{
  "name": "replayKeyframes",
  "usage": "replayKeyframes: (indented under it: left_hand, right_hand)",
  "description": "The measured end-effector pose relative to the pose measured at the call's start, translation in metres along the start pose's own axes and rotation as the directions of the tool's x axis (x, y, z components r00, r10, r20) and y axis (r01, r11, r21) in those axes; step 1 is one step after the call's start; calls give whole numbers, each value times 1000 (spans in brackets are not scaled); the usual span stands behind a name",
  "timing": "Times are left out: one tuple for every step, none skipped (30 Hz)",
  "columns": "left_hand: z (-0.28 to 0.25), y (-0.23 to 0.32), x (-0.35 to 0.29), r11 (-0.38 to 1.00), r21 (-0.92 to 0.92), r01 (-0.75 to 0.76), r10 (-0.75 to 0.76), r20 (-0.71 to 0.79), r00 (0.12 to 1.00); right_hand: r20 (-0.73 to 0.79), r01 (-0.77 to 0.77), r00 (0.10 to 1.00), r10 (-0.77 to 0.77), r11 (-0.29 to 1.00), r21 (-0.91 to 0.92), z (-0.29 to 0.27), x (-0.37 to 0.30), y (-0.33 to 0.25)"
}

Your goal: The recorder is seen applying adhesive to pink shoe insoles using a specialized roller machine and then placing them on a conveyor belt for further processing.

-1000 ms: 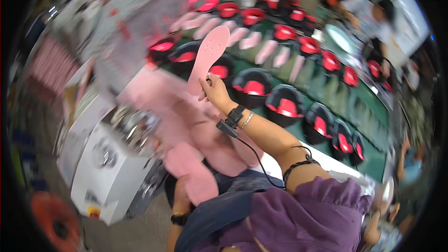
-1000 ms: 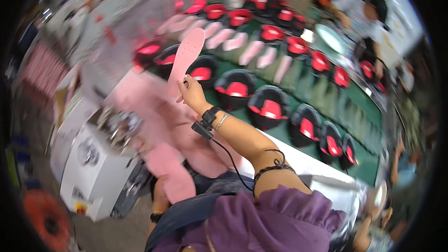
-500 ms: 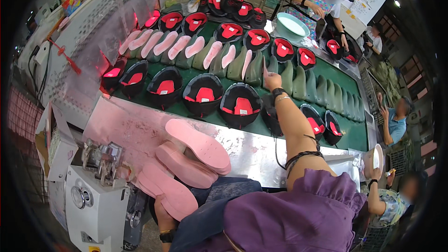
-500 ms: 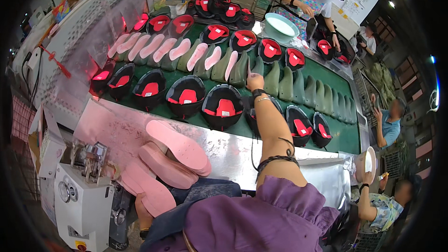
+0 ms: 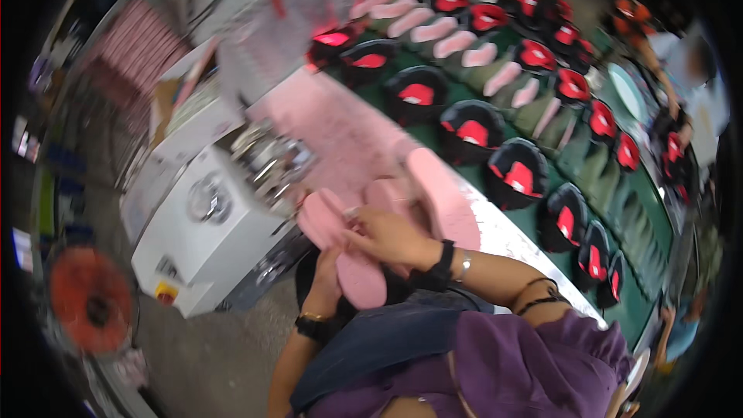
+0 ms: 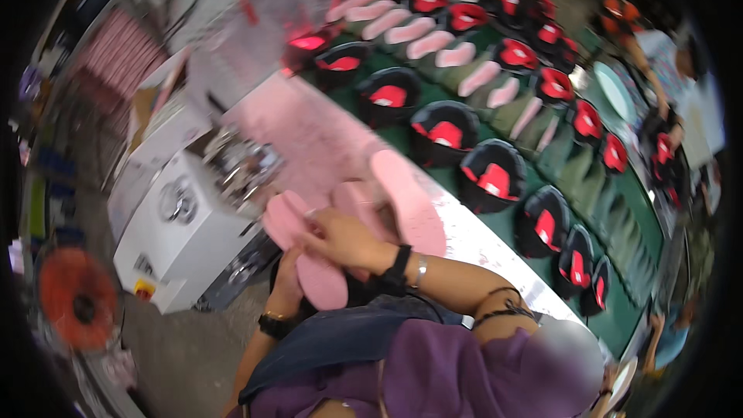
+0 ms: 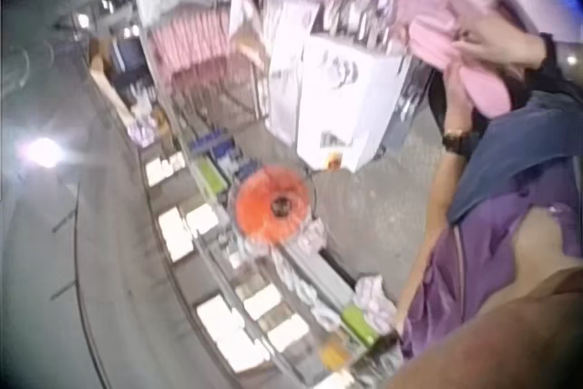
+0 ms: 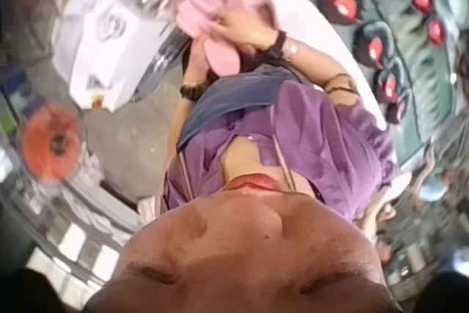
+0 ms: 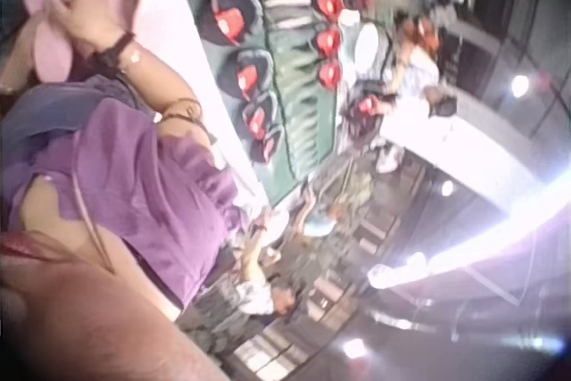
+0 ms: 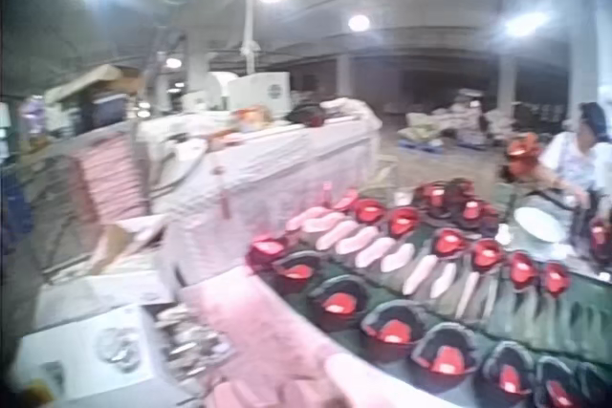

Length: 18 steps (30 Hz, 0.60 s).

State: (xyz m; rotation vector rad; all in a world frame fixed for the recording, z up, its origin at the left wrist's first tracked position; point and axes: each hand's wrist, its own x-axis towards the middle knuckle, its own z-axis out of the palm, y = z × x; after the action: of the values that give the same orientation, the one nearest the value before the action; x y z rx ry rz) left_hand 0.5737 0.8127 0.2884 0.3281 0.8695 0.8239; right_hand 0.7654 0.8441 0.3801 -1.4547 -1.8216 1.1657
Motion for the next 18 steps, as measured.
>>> replayKeyframes:
  left_hand:
    - [-5, 2, 0, 997, -72, 32, -30, 24, 999]
    - [8, 11, -5, 994, -102, 24, -17, 68, 998]
    - [20, 17, -12, 991, -129, 21, -6, 119, 993]
    - [15, 17, -17, 992, -123, 23, -13, 82, 997]
    - [11, 17, -22, 992, -125, 12, -3, 68, 998]
    - [5, 17, -28, 994, -103, 33, -23, 92, 996]
    - [3, 17, -31, 995, -78, 59, -49, 124, 991]
    - [1, 17, -34, 991, -99, 90, -79, 118, 990]
    - [1, 15, -35, 991, -102, 87, -75, 119, 990]
    - [-1, 12, -36, 989, -104, 102, -87, 136, 987]
    - [-2, 10, -36, 987, -107, 118, -101, 153, 983]
    - [-3, 10, -35, 988, -109, 112, -95, 151, 984]
    - [-2, 10, -35, 987, -105, 121, -108, 122, 987]
    - [-2, 10, -34, 986, -100, 131, -122, 95, 988]
    - [-2, 10, -35, 987, -102, 128, -118, 95, 988]
    - [-2, 10, -36, 979, -93, 183, -176, 79, 981]
    - [-2, 10, -36, 967, -85, 240, -235, 63, 970]
    - [-3, 10, -37, 967, -87, 238, -233, 62, 970]
  right_hand:
    - [28, -91, 996, 89, 992, 86, -1, 0, -4]
    - [26, -187, 982, 187, 948, 257, 3, 4, 6]
    - [38, -279, 956, 290, 866, 415, 9, 8, 23]
    - [-95, -155, 977, 192, 940, 304, 19, 18, 60]
    - [-219, -43, 972, 81, 984, 173, 26, 29, 91]
    - [-200, -34, 977, 70, 984, 177, 24, 41, 89]
    - [-166, -99, 976, 139, 969, 228, 14, 54, 83]
    - [-130, -165, 970, 206, 948, 274, 5, 68, 78]
    - [-128, -163, 971, 203, 949, 270, 2, 82, 76]
    - [-182, -116, 972, 151, 976, 186, 5, 97, 74]
    - [-231, -72, 968, 94, 993, 98, 6, 111, 70]
    - [-227, -68, 970, 89, 993, 97, 8, 128, 65]
    - [-192, -121, 971, 146, 983, 137, 8, 142, 59]
    - [-155, -175, 967, 203, 969, 175, 7, 149, 55]
    - [-154, -173, 968, 200, 970, 173, 7, 150, 55]
    - [-172, -135, 971, 167, 974, 182, 7, 151, 54]
    - [-191, -98, 972, 134, 977, 190, 6, 151, 55]
    - [-189, -97, 973, 133, 977, 189, 4, 148, 53]
